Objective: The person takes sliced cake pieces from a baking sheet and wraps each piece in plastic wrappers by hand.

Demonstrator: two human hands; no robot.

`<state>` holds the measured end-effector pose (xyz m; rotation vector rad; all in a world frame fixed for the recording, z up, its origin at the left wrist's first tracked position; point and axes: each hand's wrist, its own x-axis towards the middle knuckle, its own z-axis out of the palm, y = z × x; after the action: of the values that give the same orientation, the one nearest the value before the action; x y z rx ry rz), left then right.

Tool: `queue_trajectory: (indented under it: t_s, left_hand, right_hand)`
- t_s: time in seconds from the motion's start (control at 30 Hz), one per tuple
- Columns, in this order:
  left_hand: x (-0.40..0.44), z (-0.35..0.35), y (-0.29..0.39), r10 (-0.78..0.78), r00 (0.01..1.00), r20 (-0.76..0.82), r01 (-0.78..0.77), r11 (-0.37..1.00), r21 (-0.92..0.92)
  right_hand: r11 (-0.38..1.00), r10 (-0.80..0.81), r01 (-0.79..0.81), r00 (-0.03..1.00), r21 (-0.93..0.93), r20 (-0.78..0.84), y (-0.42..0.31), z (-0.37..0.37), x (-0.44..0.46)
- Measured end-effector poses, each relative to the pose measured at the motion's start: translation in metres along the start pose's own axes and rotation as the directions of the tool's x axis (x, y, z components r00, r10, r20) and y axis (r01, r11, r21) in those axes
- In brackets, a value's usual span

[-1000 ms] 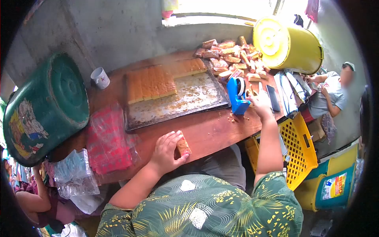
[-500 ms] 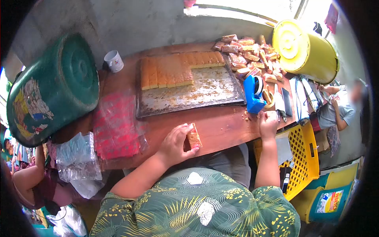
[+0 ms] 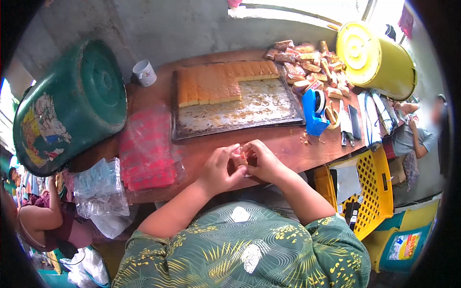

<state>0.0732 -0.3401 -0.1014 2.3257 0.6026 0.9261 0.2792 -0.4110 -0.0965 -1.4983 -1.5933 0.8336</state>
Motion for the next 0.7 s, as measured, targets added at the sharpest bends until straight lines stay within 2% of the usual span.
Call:
queue_trajectory:
  t_s: [0.1,0.2,0.23,0.33,0.4,0.43,0.47,0.5,0.53,0.6,0.67,0.7]
  left_hand:
    - [0.017,0.007,-0.007,-0.164,0.987,-0.007,0.161,0.975,-0.151]
    - [0.030,0.013,-0.018,-0.292,0.956,-0.043,0.273,0.931,-0.243]
    - [0.032,0.016,-0.027,-0.242,0.965,-0.101,0.217,0.953,-0.210]
    - [0.038,0.009,-0.038,-0.120,0.968,-0.221,0.091,0.986,-0.137]
    - [0.036,0.002,-0.041,-0.043,0.961,-0.275,0.030,0.998,-0.053]
    - [0.035,-0.001,-0.045,0.004,0.954,-0.301,0.000,1.000,0.013]
    - [0.035,-0.004,-0.047,0.050,0.944,-0.327,-0.025,0.997,0.079]
    - [0.035,-0.008,-0.041,0.006,0.950,-0.312,0.023,0.996,0.090]
    - [0.036,-0.007,-0.041,0.030,0.953,-0.303,0.000,0.995,0.098]
    - [0.039,-0.002,-0.041,0.080,0.954,-0.289,-0.048,0.992,0.115]
    - [0.042,0.001,-0.047,0.087,0.963,-0.255,-0.059,0.992,0.115]
    - [0.043,0.002,-0.048,0.077,0.969,-0.235,-0.053,0.993,0.107]
  right_hand:
    - [0.971,-0.209,0.209,0.978,-0.112,0.018,0.000,-0.002,0.003]
    - [0.947,-0.170,0.202,0.975,-0.250,0.143,-0.010,-0.008,0.005]
    - [0.933,-0.155,0.204,0.971,-0.297,0.179,-0.019,-0.012,0.007]
    - [0.939,0.130,0.014,0.911,-0.343,0.391,-0.063,-0.039,0.015]
    - [0.925,-0.068,0.211,0.910,-0.316,0.409,-0.048,-0.068,0.026]
    - [0.993,0.030,0.009,0.945,-0.118,0.324,-0.041,-0.089,0.036]
    - [0.947,-0.147,0.119,0.987,-0.298,-0.072,-0.036,-0.107,0.040]
    - [0.982,-0.186,0.178,0.902,-0.056,-0.390,-0.031,-0.123,0.051]
    - [0.940,-0.121,0.300,0.737,0.162,-0.665,-0.028,-0.136,0.063]
    - [0.959,-0.039,0.241,0.635,0.150,-0.771,-0.030,-0.158,0.074]
    - [0.959,-0.282,0.200,0.688,-0.200,-0.668,-0.029,-0.144,0.097]
    - [0.894,-0.359,0.121,0.771,-0.432,-0.526,-0.048,-0.130,0.104]
